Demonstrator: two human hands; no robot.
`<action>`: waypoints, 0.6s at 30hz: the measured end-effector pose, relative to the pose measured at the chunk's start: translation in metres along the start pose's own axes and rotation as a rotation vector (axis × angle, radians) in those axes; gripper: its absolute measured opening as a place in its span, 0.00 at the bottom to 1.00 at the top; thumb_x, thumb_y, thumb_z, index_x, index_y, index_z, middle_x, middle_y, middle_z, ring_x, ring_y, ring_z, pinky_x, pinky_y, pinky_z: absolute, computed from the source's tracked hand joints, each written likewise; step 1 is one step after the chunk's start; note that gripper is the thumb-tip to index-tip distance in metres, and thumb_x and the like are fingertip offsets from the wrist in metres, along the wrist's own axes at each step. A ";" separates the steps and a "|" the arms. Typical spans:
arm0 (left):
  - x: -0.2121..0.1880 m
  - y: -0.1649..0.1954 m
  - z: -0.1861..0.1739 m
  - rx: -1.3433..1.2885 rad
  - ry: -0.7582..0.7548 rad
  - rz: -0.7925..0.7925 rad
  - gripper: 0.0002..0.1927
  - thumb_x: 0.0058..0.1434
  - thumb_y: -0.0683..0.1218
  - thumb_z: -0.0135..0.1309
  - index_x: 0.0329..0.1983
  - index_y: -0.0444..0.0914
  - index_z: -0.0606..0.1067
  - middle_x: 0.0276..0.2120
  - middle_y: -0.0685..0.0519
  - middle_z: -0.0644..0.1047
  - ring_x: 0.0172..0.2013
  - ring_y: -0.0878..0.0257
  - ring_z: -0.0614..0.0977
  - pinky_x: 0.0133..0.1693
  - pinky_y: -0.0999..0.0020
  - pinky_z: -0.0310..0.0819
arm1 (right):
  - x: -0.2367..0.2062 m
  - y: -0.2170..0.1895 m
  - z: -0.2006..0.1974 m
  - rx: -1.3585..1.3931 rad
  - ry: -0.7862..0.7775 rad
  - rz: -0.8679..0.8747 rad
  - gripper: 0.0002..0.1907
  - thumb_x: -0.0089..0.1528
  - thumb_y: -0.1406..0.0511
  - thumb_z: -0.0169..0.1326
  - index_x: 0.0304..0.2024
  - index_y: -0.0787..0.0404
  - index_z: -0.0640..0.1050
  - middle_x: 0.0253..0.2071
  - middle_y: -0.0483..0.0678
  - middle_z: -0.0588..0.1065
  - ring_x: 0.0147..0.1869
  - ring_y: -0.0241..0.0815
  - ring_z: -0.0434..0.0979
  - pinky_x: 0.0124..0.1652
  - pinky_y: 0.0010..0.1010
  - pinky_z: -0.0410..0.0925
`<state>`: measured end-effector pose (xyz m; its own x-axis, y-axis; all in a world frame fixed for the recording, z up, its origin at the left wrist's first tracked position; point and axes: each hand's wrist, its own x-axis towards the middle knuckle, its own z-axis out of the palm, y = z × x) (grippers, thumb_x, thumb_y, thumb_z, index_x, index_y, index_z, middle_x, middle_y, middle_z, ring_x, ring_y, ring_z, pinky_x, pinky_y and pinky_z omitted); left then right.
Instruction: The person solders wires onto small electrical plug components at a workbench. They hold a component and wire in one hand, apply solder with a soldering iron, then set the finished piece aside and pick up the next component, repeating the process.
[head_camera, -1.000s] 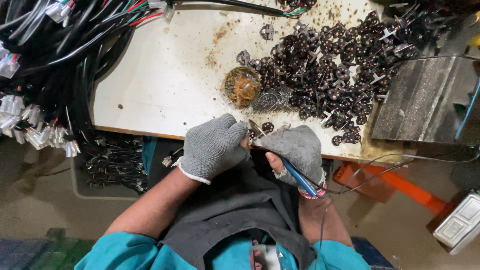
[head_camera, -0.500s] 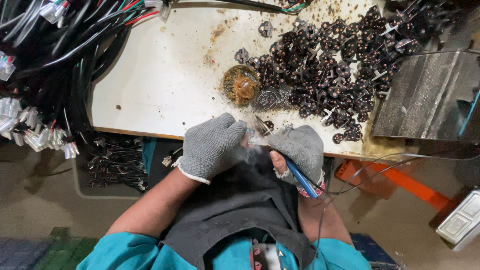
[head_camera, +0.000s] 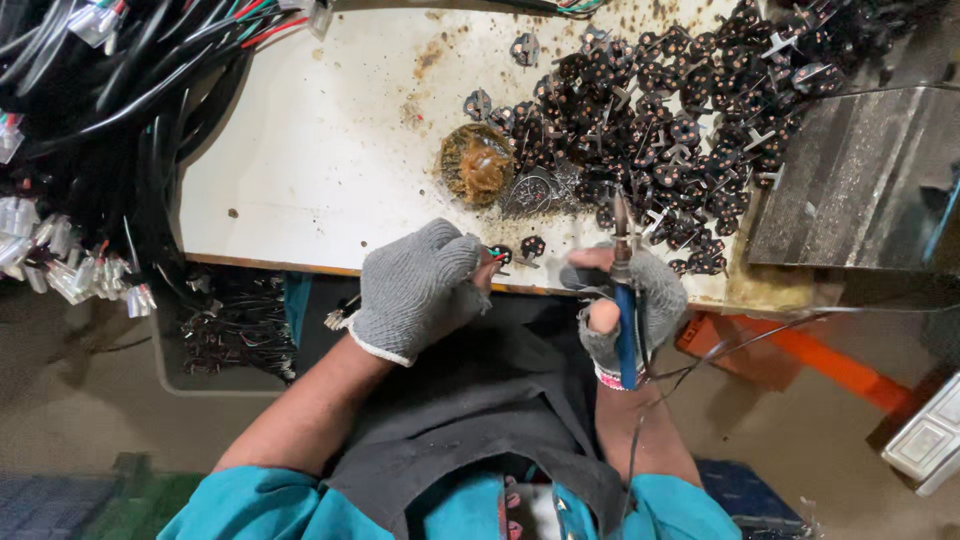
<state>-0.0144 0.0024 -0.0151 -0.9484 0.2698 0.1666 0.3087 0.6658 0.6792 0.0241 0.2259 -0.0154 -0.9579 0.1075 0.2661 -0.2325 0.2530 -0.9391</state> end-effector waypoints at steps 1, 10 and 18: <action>0.001 -0.001 0.000 -0.014 0.000 -0.006 0.08 0.55 0.50 0.66 0.30 0.45 0.78 0.27 0.52 0.76 0.26 0.52 0.79 0.27 0.57 0.72 | -0.001 -0.003 -0.006 -0.071 -0.058 0.068 0.29 0.67 0.42 0.54 0.41 0.61 0.75 0.37 0.48 0.80 0.38 0.40 0.81 0.40 0.28 0.74; -0.056 -0.008 -0.014 -0.126 0.007 0.074 0.17 0.58 0.42 0.64 0.50 0.34 0.77 0.32 0.50 0.77 0.30 0.51 0.79 0.32 0.58 0.73 | 0.021 0.001 -0.007 -0.181 -0.112 -0.030 0.07 0.69 0.65 0.57 0.43 0.63 0.74 0.42 0.50 0.82 0.42 0.44 0.83 0.46 0.32 0.73; -0.060 -0.012 -0.049 -0.091 -0.156 -0.046 0.10 0.52 0.43 0.60 0.39 0.41 0.79 0.28 0.49 0.74 0.30 0.49 0.78 0.32 0.57 0.72 | 0.032 -0.009 -0.009 -0.615 -0.320 -0.049 0.15 0.54 0.69 0.63 0.45 0.55 0.85 0.27 0.47 0.77 0.28 0.50 0.74 0.34 0.39 0.67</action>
<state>0.0358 -0.0556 0.0018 -0.9365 0.3498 0.0252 0.2504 0.6166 0.7464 -0.0031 0.2352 0.0038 -0.9732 -0.1832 0.1393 -0.2301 0.7592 -0.6088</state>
